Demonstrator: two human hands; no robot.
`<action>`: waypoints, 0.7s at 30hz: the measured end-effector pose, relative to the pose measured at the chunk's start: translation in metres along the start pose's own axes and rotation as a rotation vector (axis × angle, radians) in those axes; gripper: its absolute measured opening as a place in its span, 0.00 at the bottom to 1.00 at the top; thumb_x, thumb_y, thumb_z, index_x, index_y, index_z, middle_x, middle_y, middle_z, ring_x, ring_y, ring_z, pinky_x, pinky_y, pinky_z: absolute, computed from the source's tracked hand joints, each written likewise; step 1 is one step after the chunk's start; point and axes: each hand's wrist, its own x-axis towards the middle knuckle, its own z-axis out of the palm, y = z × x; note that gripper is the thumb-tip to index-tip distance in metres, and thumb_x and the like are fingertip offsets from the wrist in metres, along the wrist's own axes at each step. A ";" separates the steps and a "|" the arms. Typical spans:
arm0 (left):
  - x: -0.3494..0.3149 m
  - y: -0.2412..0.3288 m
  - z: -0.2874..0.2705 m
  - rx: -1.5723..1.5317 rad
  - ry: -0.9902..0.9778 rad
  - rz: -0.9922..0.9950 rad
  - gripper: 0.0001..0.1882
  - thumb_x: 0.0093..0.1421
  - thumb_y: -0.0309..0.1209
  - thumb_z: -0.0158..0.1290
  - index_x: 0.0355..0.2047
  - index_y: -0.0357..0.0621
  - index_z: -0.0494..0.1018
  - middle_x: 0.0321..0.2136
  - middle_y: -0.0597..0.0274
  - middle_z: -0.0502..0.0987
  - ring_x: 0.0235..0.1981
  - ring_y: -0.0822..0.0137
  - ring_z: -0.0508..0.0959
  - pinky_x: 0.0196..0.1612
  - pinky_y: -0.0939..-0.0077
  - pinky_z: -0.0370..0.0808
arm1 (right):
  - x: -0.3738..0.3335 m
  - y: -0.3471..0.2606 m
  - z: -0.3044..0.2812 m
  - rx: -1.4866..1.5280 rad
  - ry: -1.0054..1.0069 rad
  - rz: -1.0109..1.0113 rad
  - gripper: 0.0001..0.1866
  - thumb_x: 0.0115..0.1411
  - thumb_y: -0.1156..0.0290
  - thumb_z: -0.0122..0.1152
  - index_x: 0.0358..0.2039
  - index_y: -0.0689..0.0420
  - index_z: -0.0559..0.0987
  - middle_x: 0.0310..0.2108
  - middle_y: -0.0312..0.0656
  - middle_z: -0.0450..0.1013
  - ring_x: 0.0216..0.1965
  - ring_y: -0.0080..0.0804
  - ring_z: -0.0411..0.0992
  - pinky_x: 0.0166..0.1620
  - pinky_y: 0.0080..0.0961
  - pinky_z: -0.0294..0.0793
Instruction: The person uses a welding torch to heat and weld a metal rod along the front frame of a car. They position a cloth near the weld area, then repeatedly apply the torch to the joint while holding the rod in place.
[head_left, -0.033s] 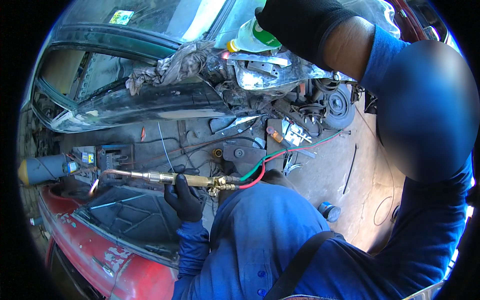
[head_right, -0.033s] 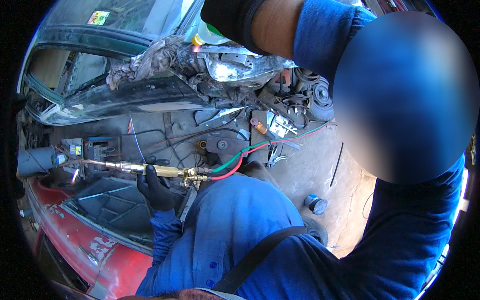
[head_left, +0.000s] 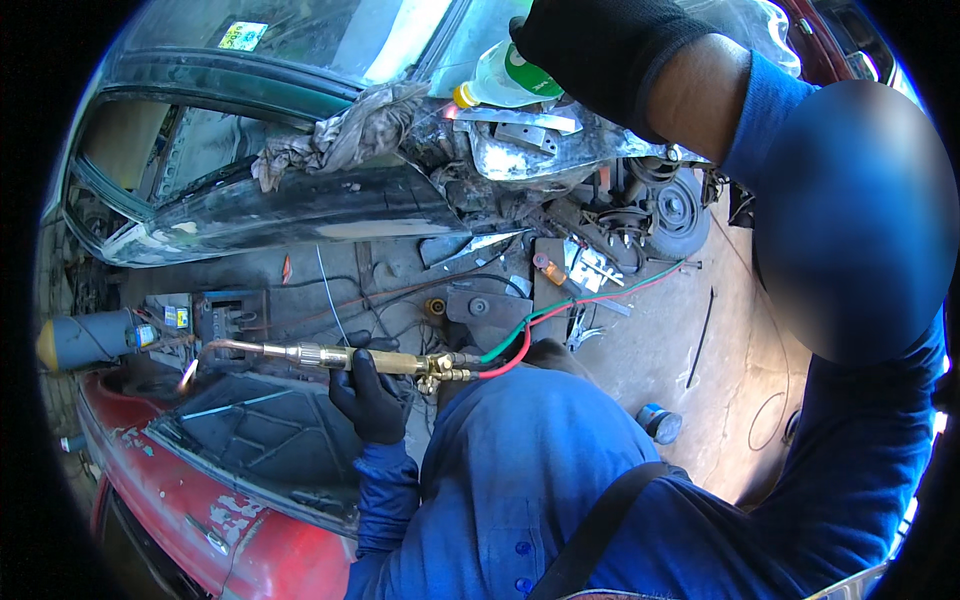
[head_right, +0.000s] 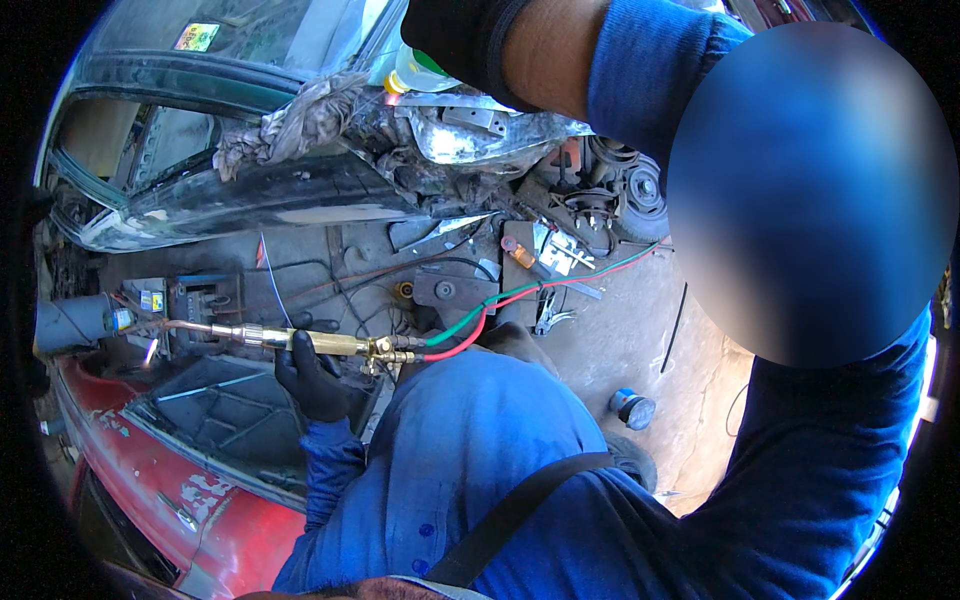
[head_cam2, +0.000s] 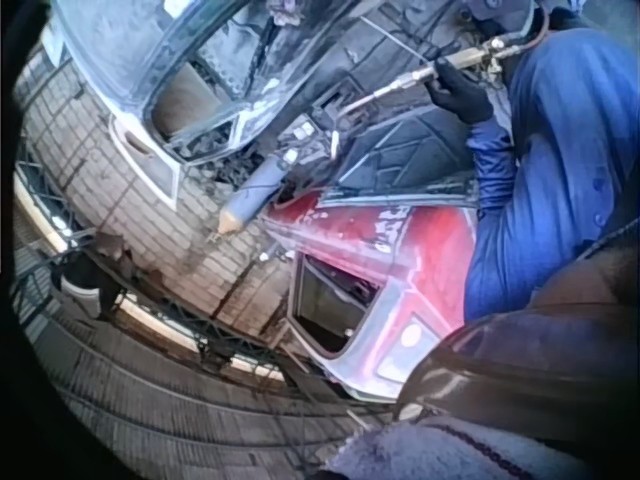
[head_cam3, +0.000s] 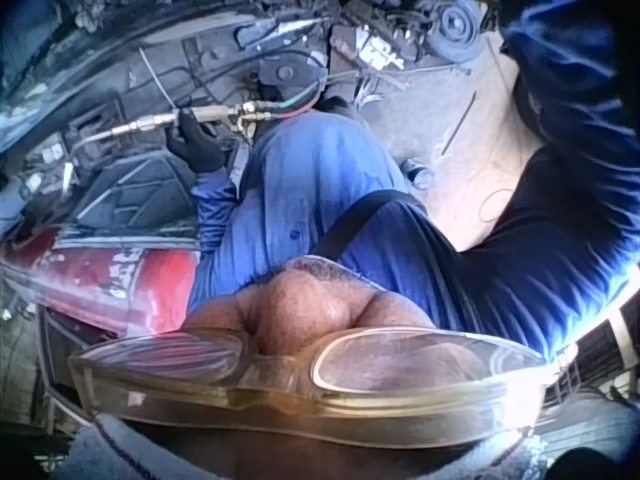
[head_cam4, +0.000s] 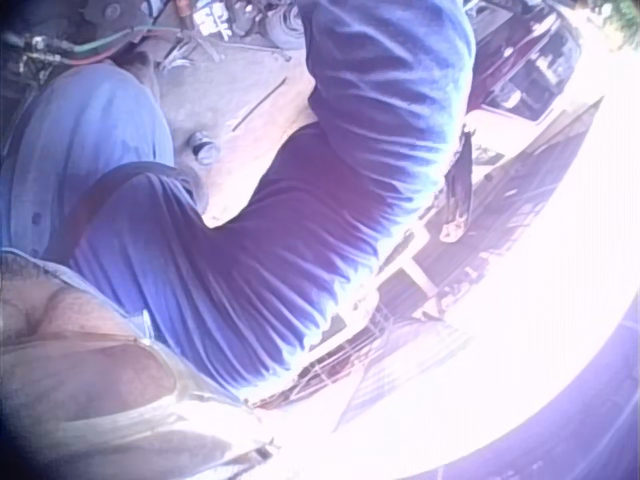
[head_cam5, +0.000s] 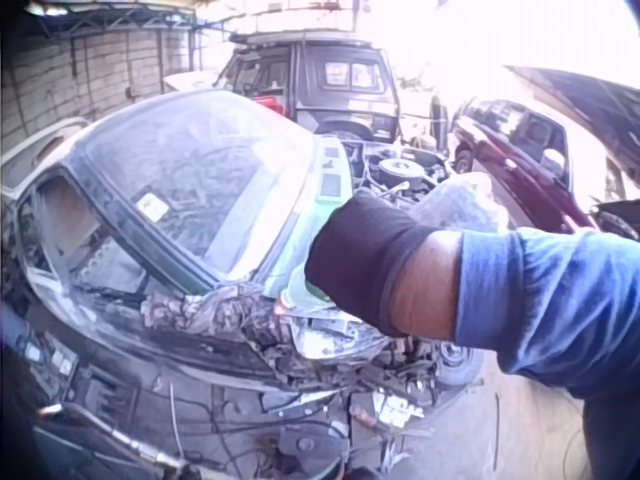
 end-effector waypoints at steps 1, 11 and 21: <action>0.001 -0.001 -0.001 0.011 0.021 -0.018 0.13 0.75 0.30 0.50 0.52 0.32 0.77 0.37 0.56 0.83 0.37 0.68 0.82 0.43 0.72 0.79 | 0.000 0.001 -0.002 -0.013 0.000 0.004 0.05 0.53 0.69 0.70 0.30 0.50 0.90 0.30 0.41 0.85 0.35 0.44 0.85 0.39 0.38 0.84; 0.010 -0.006 -0.005 -0.027 -0.024 0.000 0.13 0.76 0.31 0.51 0.51 0.34 0.78 0.37 0.58 0.82 0.34 0.72 0.80 0.35 0.77 0.76 | 0.005 0.017 -0.020 -0.117 0.012 0.040 0.05 0.52 0.68 0.71 0.30 0.50 0.90 0.30 0.41 0.85 0.35 0.44 0.85 0.39 0.38 0.84; 0.016 -0.020 -0.012 -0.063 -0.008 -0.043 0.15 0.76 0.32 0.54 0.52 0.31 0.77 0.42 0.56 0.82 0.38 0.71 0.80 0.39 0.76 0.79 | 0.013 0.020 -0.019 -0.145 -0.007 0.042 0.05 0.51 0.68 0.72 0.30 0.50 0.90 0.30 0.41 0.85 0.35 0.44 0.85 0.39 0.38 0.84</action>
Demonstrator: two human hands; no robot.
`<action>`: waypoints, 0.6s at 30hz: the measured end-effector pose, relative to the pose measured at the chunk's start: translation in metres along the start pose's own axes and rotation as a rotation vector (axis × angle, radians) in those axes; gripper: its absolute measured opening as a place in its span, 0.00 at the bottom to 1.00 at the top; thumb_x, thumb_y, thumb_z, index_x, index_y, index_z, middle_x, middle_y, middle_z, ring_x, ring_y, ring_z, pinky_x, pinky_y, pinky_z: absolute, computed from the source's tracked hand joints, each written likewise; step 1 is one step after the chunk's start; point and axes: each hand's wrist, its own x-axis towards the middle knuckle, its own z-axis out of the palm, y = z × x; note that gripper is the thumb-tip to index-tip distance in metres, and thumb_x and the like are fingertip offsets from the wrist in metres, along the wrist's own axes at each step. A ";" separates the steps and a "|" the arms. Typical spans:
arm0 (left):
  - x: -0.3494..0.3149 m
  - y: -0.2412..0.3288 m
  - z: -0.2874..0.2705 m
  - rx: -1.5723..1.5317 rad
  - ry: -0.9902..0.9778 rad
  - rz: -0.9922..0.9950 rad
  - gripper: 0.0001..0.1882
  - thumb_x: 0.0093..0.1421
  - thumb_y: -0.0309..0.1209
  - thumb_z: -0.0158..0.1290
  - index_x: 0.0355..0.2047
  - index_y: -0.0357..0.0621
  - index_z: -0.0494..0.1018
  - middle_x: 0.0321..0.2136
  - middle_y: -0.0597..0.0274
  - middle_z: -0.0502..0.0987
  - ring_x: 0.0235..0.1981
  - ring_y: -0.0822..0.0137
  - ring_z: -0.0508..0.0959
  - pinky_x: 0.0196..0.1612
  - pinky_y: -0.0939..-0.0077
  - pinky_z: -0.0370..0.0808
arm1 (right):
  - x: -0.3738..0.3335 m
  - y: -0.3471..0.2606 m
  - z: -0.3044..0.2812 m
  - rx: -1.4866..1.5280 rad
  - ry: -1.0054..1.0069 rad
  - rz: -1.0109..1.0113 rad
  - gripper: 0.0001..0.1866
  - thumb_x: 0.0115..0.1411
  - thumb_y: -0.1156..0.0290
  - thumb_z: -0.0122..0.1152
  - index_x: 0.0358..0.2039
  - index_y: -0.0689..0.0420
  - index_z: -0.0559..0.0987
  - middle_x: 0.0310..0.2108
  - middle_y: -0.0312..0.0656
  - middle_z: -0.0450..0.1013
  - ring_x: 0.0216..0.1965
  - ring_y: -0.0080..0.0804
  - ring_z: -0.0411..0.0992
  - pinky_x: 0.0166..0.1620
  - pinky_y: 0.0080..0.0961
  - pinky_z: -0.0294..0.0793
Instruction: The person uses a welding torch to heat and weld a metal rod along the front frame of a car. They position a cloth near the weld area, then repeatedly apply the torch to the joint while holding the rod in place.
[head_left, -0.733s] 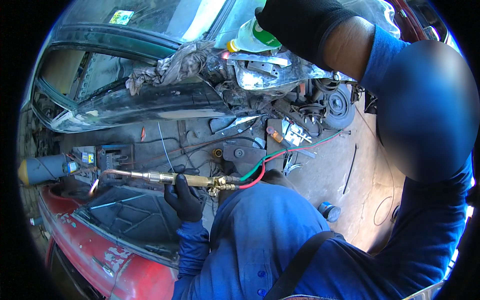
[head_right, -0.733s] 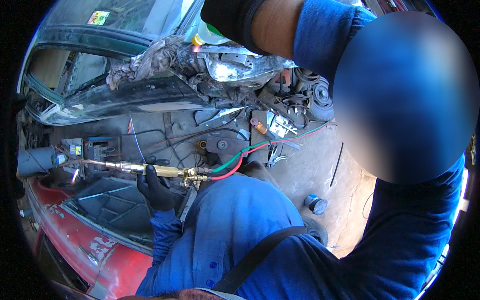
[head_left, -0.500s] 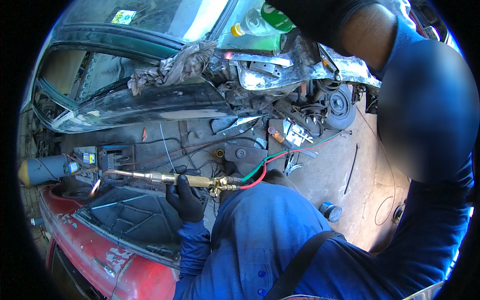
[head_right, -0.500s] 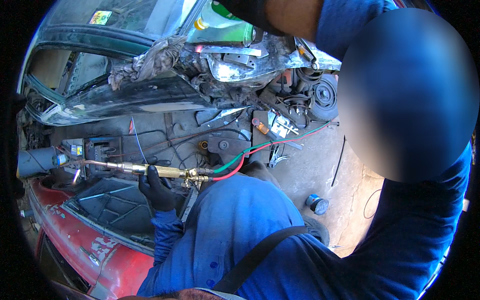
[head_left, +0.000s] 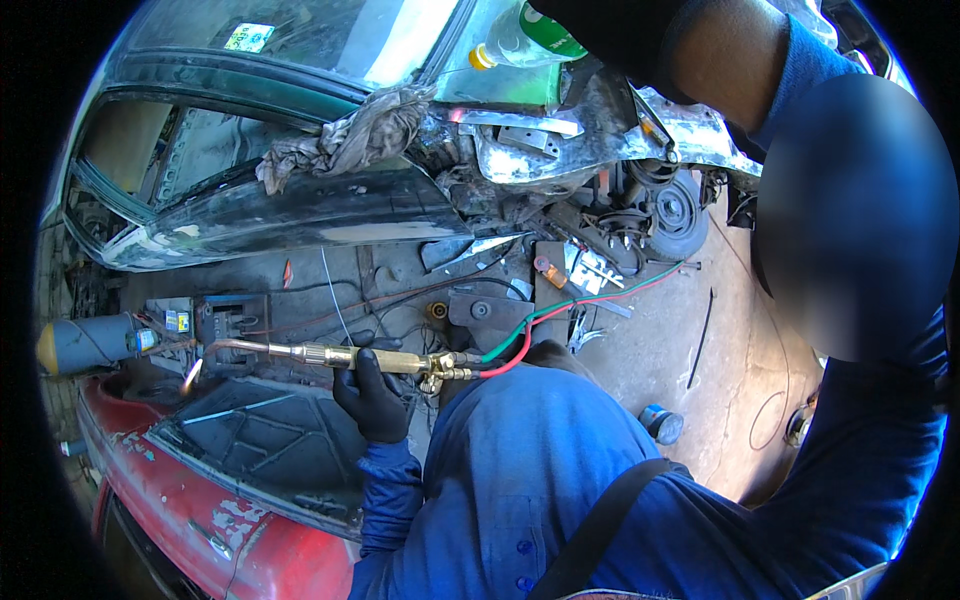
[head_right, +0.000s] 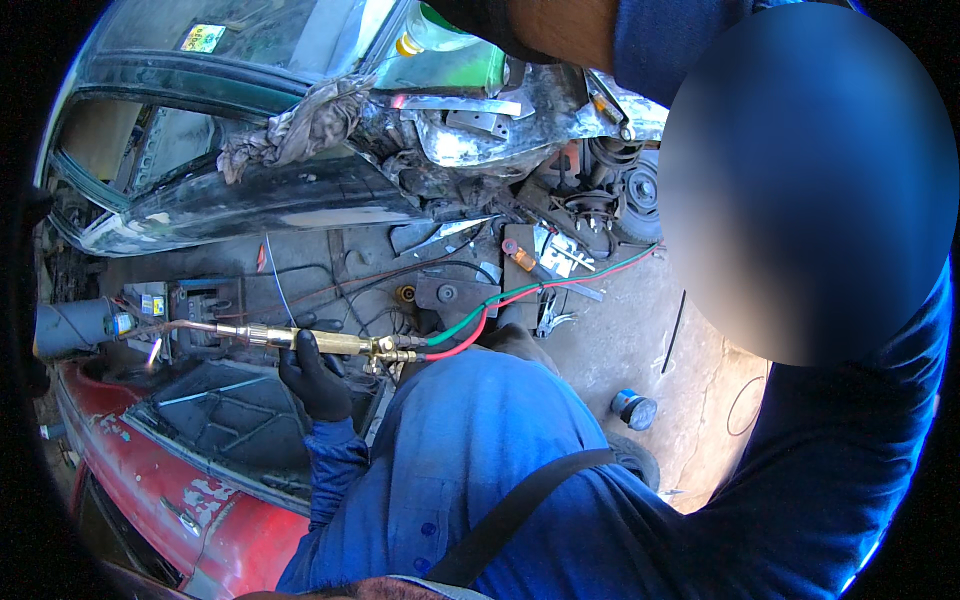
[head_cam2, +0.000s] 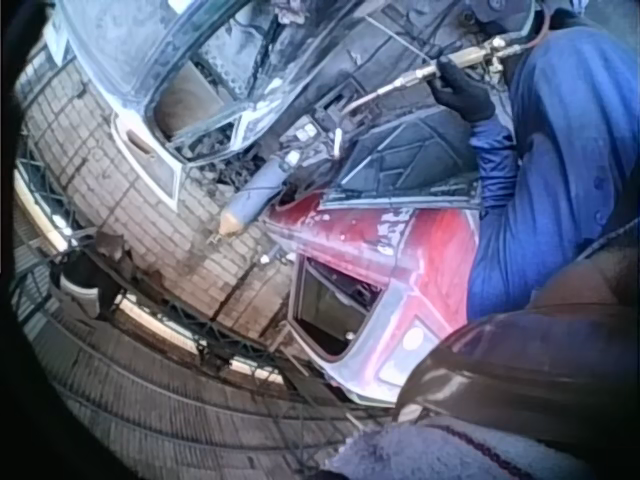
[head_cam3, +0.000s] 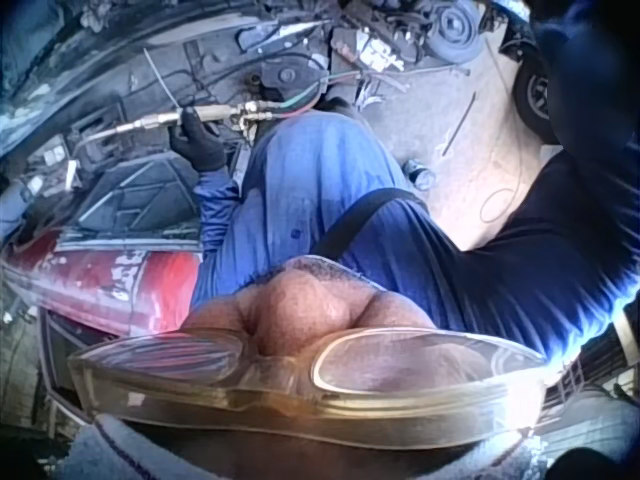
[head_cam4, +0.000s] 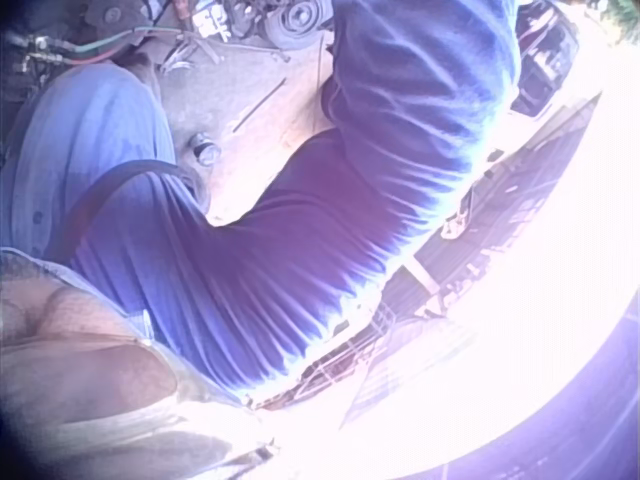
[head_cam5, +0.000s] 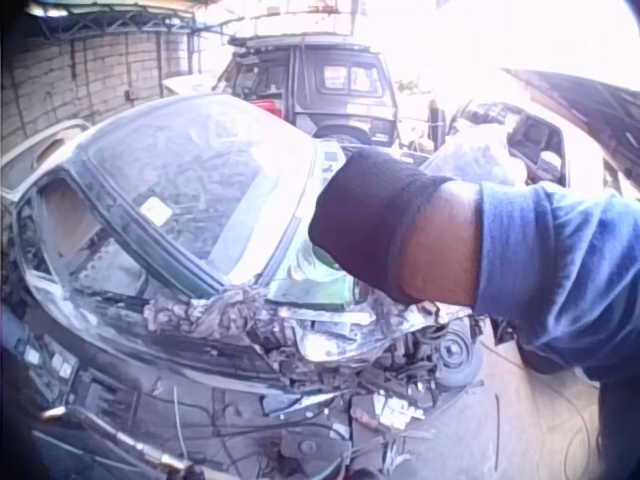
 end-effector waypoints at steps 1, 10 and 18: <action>0.001 -0.003 0.001 -0.006 0.038 0.023 0.15 0.75 0.34 0.54 0.50 0.32 0.77 0.40 0.57 0.82 0.35 0.72 0.78 0.36 0.76 0.75 | -0.001 -0.003 0.001 -0.004 0.002 -0.006 0.05 0.51 0.68 0.72 0.30 0.50 0.90 0.30 0.41 0.85 0.35 0.44 0.85 0.39 0.38 0.84; 0.003 0.000 0.011 0.028 0.021 0.131 0.17 0.74 0.42 0.54 0.41 0.39 0.79 0.30 0.60 0.84 0.17 0.78 0.68 0.19 0.81 0.58 | 0.008 0.007 -0.005 -0.066 -0.015 0.016 0.06 0.50 0.68 0.73 0.30 0.50 0.90 0.30 0.42 0.85 0.36 0.44 0.85 0.40 0.38 0.84; 0.000 0.016 0.018 -0.001 -0.018 0.094 0.15 0.74 0.41 0.54 0.43 0.40 0.79 0.32 0.59 0.86 0.17 0.79 0.69 0.19 0.82 0.58 | 0.016 0.020 -0.024 -0.229 -0.090 -0.010 0.07 0.49 0.68 0.74 0.30 0.51 0.90 0.30 0.42 0.85 0.36 0.44 0.86 0.40 0.38 0.84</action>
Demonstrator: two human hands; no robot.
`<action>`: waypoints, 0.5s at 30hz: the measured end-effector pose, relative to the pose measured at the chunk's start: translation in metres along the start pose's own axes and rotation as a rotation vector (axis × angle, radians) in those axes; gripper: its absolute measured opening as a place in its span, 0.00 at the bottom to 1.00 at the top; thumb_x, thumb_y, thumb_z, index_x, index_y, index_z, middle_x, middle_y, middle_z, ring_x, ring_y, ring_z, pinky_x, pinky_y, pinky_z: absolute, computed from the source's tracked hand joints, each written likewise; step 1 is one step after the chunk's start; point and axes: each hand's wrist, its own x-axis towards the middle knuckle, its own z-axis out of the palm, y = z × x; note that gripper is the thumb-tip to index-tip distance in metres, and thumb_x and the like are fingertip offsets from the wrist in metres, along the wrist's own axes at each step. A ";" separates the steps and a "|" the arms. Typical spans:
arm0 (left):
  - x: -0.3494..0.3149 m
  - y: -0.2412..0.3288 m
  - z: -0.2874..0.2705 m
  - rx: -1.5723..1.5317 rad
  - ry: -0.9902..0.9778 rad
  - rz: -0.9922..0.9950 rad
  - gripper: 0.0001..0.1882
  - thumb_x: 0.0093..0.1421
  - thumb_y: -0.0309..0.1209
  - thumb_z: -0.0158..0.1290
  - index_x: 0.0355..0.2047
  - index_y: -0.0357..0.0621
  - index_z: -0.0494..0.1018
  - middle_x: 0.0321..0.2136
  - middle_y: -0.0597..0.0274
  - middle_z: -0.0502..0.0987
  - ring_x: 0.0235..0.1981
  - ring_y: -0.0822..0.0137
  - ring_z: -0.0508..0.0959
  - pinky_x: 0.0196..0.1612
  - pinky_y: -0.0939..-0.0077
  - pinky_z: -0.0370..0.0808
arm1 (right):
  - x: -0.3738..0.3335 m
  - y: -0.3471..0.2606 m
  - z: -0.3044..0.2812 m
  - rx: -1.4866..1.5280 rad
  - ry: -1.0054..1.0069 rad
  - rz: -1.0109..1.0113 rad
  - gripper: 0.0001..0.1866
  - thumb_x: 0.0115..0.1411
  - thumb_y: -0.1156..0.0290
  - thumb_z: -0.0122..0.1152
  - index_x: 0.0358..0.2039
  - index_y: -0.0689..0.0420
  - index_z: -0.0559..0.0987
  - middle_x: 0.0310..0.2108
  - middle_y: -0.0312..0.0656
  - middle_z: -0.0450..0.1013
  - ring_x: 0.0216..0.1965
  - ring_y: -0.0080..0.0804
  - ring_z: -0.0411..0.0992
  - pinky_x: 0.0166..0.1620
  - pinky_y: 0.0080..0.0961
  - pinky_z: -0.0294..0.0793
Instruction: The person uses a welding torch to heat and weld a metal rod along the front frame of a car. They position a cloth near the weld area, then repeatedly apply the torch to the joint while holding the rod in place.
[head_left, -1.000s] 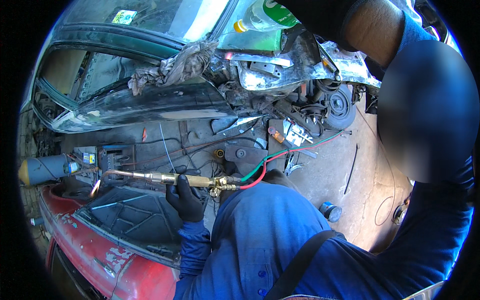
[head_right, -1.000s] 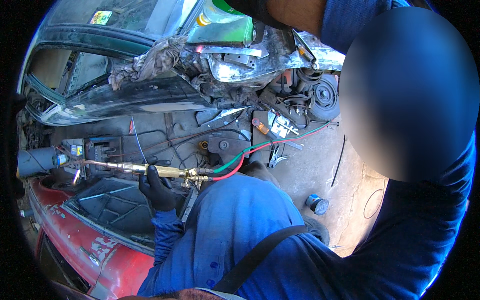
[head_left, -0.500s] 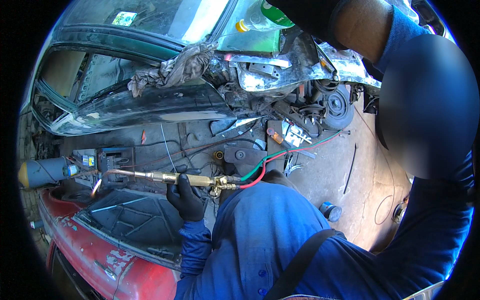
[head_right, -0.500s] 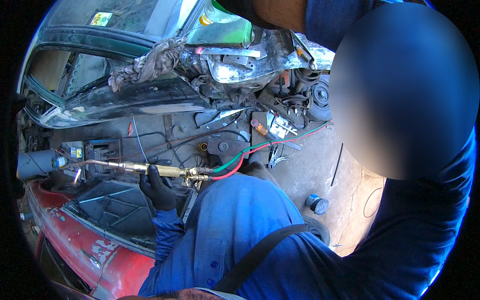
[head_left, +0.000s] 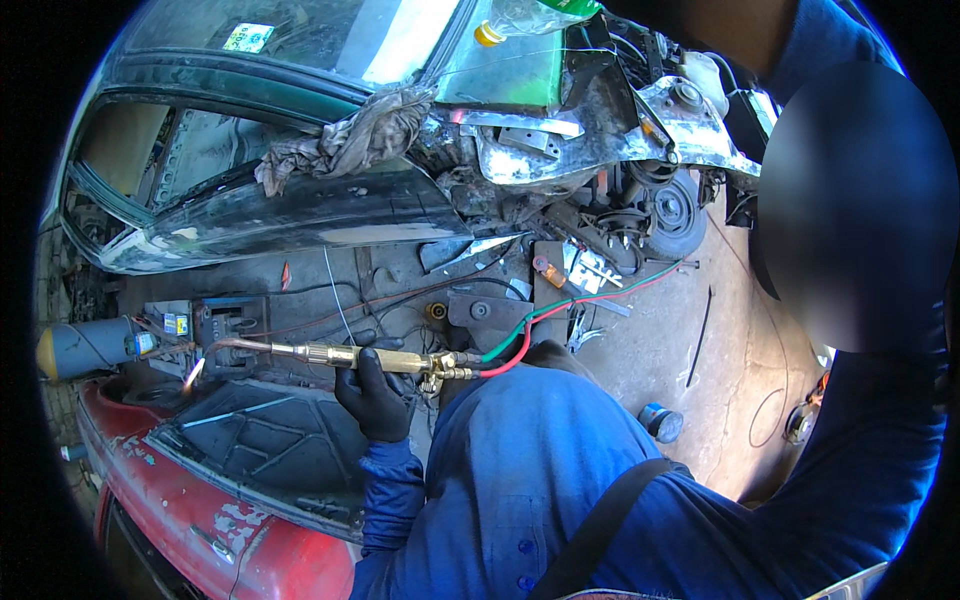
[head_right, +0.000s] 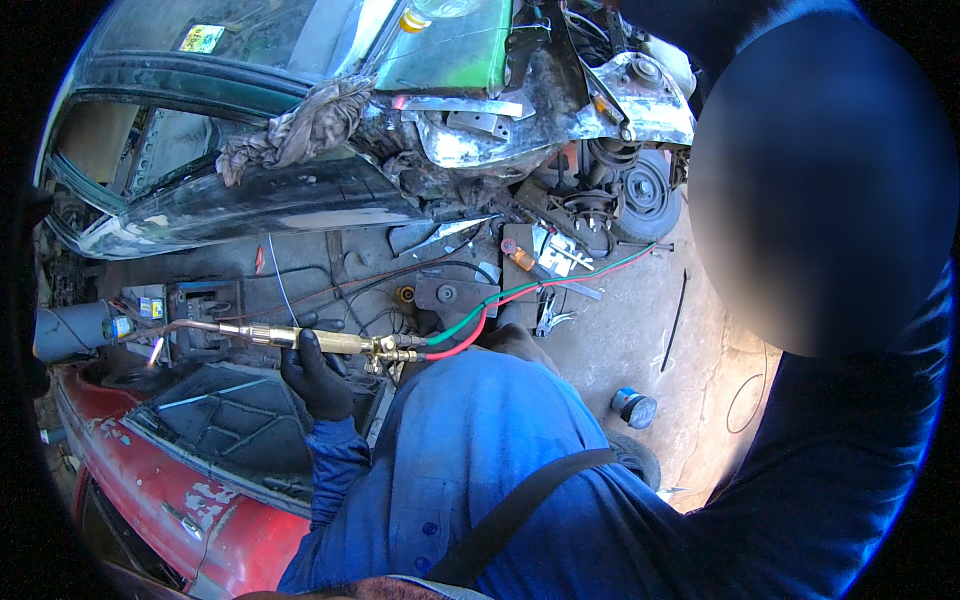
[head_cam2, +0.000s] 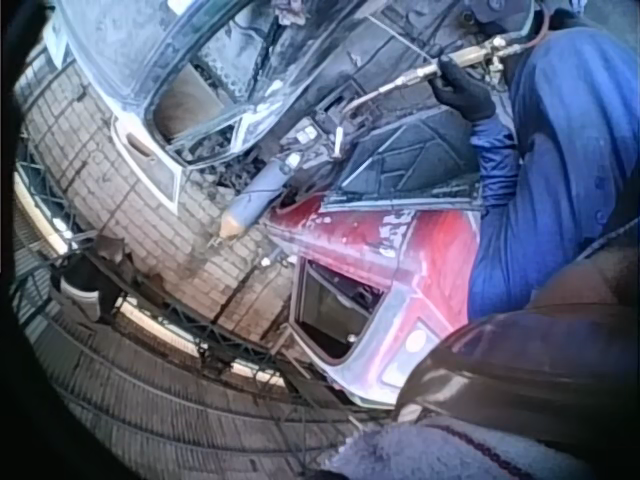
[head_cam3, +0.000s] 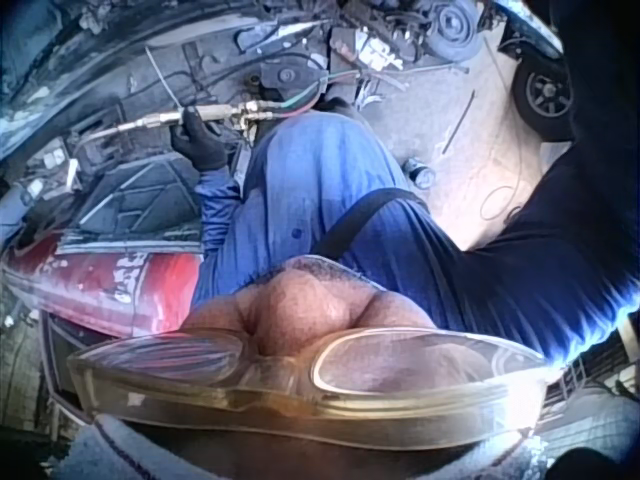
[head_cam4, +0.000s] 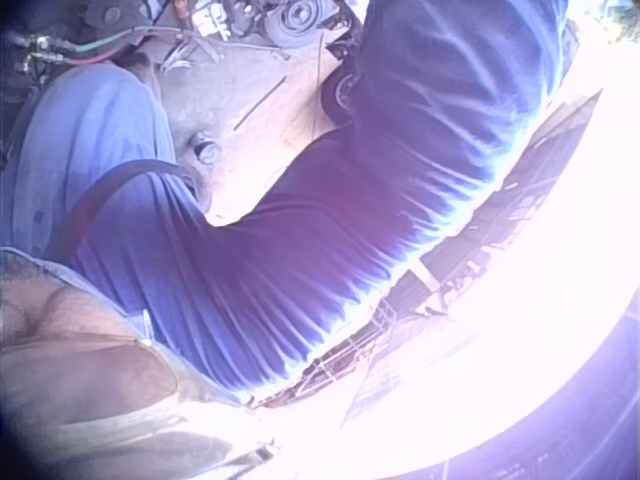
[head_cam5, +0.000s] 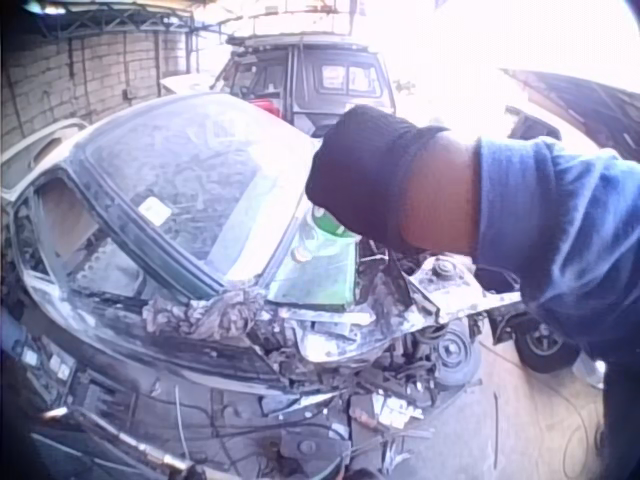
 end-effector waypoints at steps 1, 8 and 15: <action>0.000 -0.001 -0.002 -0.020 -0.020 0.011 0.15 0.74 0.41 0.54 0.43 0.40 0.79 0.31 0.59 0.86 0.17 0.78 0.69 0.19 0.82 0.58 | 0.003 0.002 0.000 -0.007 0.000 -0.002 0.07 0.49 0.68 0.74 0.30 0.51 0.90 0.30 0.42 0.85 0.36 0.44 0.86 0.40 0.38 0.84; 0.003 -0.022 -0.021 -0.009 0.029 -0.095 0.14 0.76 0.33 0.53 0.49 0.31 0.75 0.39 0.52 0.83 0.37 0.66 0.83 0.41 0.72 0.81 | 0.034 0.000 0.009 0.037 0.043 0.107 0.09 0.47 0.69 0.75 0.32 0.51 0.90 0.31 0.43 0.85 0.37 0.45 0.86 0.43 0.38 0.84; 0.003 -0.018 -0.022 -0.011 0.007 -0.091 0.14 0.76 0.32 0.51 0.51 0.31 0.75 0.37 0.51 0.84 0.38 0.66 0.84 0.39 0.73 0.80 | 0.050 0.007 0.022 -0.029 0.119 -0.058 0.07 0.54 0.70 0.71 0.34 0.48 0.89 0.35 0.40 0.86 0.43 0.42 0.85 0.48 0.37 0.82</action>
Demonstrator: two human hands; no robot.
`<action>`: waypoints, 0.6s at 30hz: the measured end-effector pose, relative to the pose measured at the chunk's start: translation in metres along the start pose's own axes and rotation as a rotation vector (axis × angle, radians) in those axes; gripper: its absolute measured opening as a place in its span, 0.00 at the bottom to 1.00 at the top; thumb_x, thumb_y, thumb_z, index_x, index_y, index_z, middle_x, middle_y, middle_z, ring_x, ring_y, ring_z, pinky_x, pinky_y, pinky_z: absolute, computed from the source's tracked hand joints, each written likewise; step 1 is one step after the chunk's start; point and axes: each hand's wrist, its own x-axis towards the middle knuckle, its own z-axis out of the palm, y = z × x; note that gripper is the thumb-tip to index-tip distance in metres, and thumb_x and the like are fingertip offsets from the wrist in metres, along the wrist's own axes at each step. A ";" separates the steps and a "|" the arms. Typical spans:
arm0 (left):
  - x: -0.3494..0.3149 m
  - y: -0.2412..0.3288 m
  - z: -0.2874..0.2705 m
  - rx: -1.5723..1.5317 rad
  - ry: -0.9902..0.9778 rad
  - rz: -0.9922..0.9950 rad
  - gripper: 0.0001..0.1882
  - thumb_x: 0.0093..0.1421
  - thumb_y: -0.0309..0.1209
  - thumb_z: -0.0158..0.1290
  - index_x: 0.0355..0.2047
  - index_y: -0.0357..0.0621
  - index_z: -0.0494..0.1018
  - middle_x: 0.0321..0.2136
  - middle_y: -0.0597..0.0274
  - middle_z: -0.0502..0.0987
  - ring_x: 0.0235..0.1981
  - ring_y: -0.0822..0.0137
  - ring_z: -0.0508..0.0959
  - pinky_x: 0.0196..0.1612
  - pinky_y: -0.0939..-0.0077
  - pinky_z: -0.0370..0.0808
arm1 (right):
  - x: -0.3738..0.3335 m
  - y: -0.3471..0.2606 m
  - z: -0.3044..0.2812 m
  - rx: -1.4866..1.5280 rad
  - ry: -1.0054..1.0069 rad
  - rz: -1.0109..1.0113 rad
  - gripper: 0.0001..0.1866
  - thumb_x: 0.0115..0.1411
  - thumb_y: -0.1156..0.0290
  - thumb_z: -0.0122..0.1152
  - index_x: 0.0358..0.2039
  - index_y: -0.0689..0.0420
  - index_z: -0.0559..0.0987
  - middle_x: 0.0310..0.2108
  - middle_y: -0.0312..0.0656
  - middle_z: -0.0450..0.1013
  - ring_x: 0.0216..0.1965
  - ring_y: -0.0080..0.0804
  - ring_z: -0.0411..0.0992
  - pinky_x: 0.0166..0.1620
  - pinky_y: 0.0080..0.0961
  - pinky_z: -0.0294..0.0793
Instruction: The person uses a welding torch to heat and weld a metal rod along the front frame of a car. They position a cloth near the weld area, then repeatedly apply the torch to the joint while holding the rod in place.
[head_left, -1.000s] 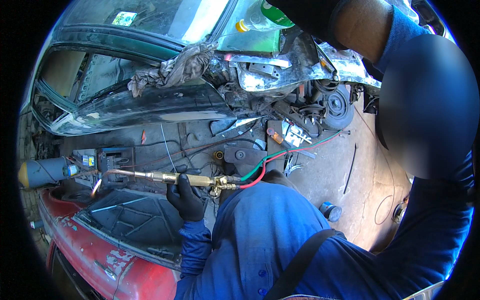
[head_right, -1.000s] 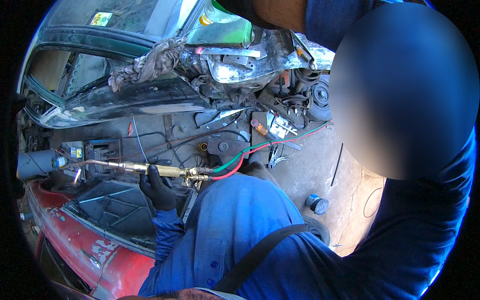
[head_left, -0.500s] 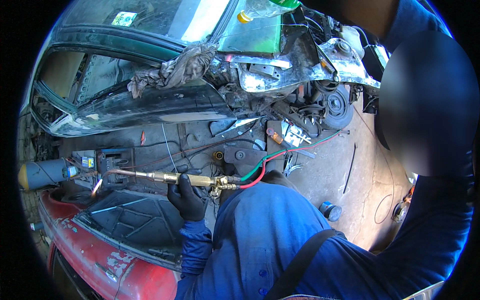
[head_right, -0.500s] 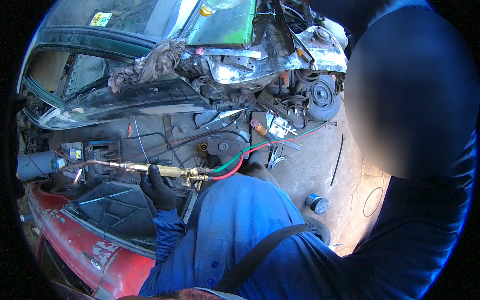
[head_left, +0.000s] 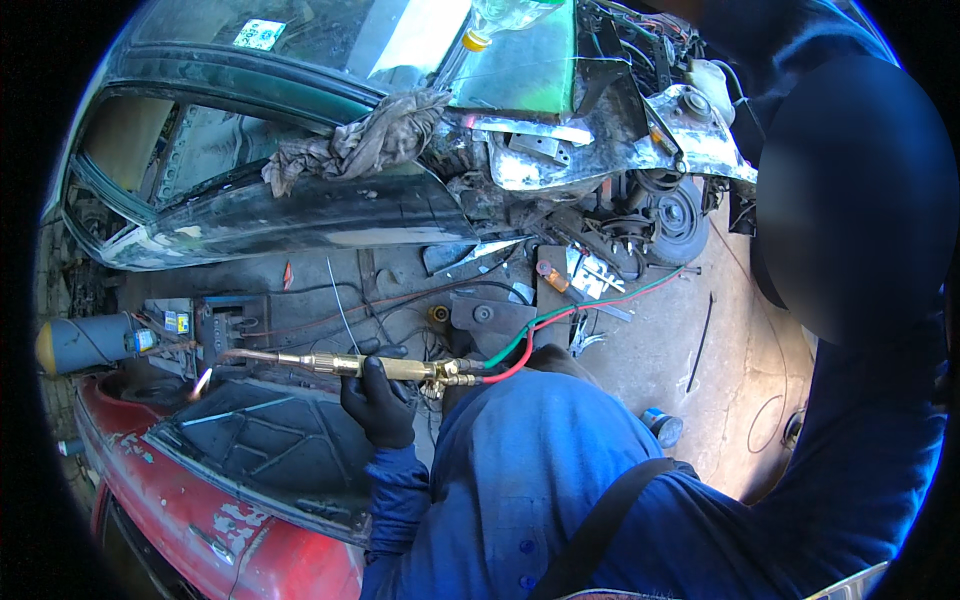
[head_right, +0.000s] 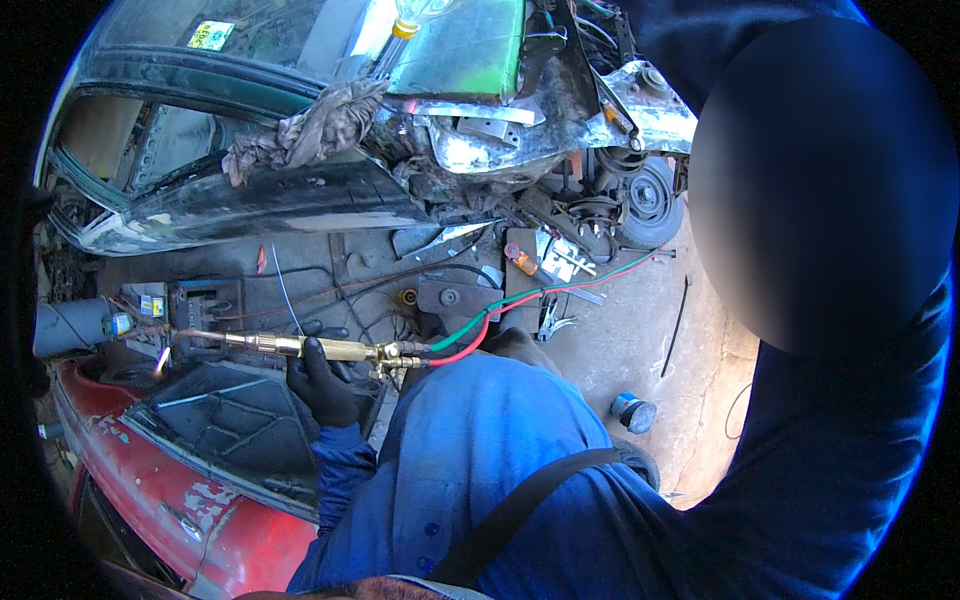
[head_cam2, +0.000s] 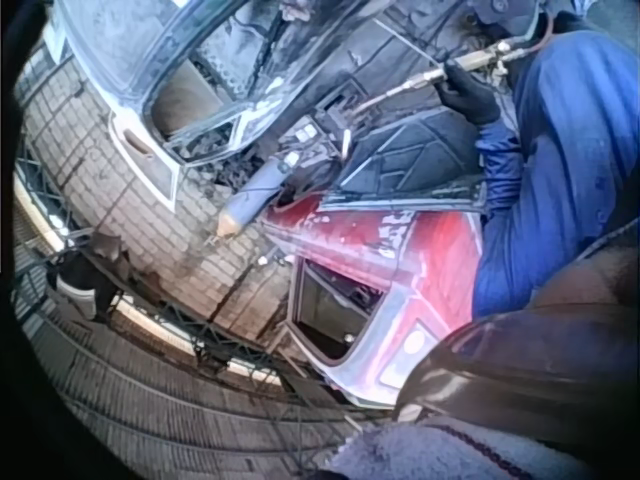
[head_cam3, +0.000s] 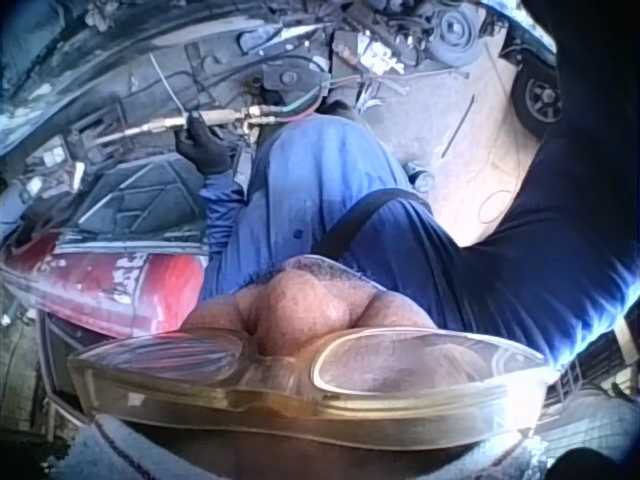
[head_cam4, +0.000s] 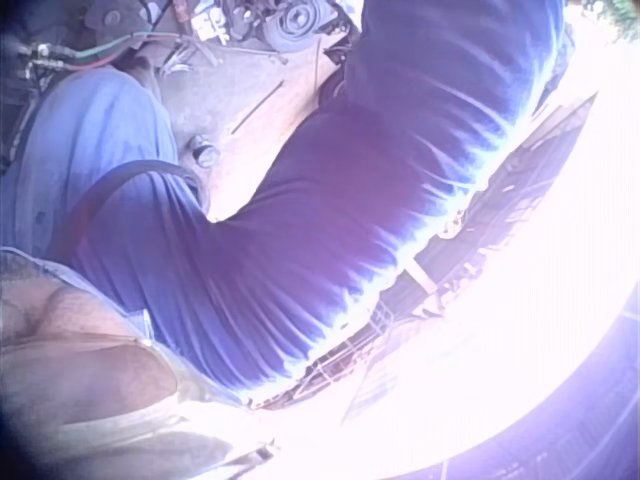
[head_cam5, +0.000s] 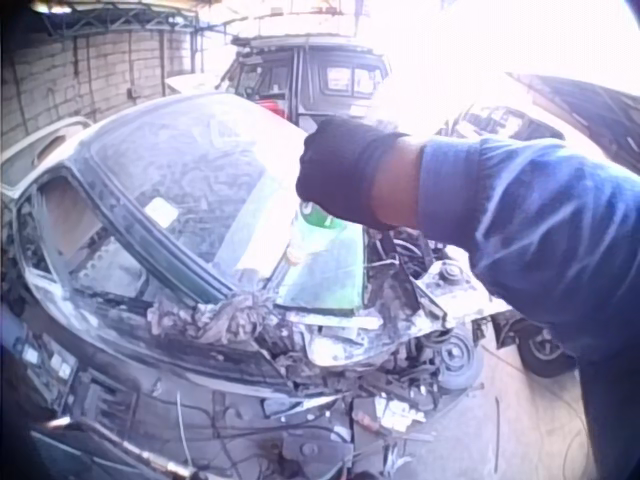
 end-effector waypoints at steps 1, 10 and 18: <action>0.000 0.002 0.002 -0.034 -0.036 0.033 0.14 0.76 0.32 0.50 0.51 0.31 0.75 0.37 0.50 0.84 0.37 0.66 0.84 0.39 0.74 0.80 | 0.008 0.000 0.004 -0.033 -0.046 -0.004 0.06 0.55 0.70 0.70 0.34 0.47 0.89 0.36 0.38 0.86 0.44 0.41 0.85 0.48 0.37 0.82; 0.003 0.013 0.007 -0.009 -0.015 0.005 0.14 0.75 0.30 0.49 0.52 0.32 0.74 0.36 0.47 0.85 0.36 0.64 0.84 0.40 0.71 0.80 | 0.034 0.004 0.050 -0.040 0.211 -0.052 0.06 0.61 0.66 0.65 0.35 0.40 0.88 0.35 0.30 0.84 0.44 0.36 0.83 0.48 0.37 0.79; 0.006 0.011 0.005 0.014 -0.005 0.005 0.14 0.75 0.31 0.49 0.52 0.32 0.75 0.35 0.48 0.85 0.37 0.63 0.84 0.42 0.69 0.81 | 0.053 0.013 0.078 -0.054 0.323 -0.114 0.09 0.65 0.64 0.60 0.37 0.35 0.88 0.33 0.28 0.83 0.42 0.34 0.82 0.46 0.38 0.77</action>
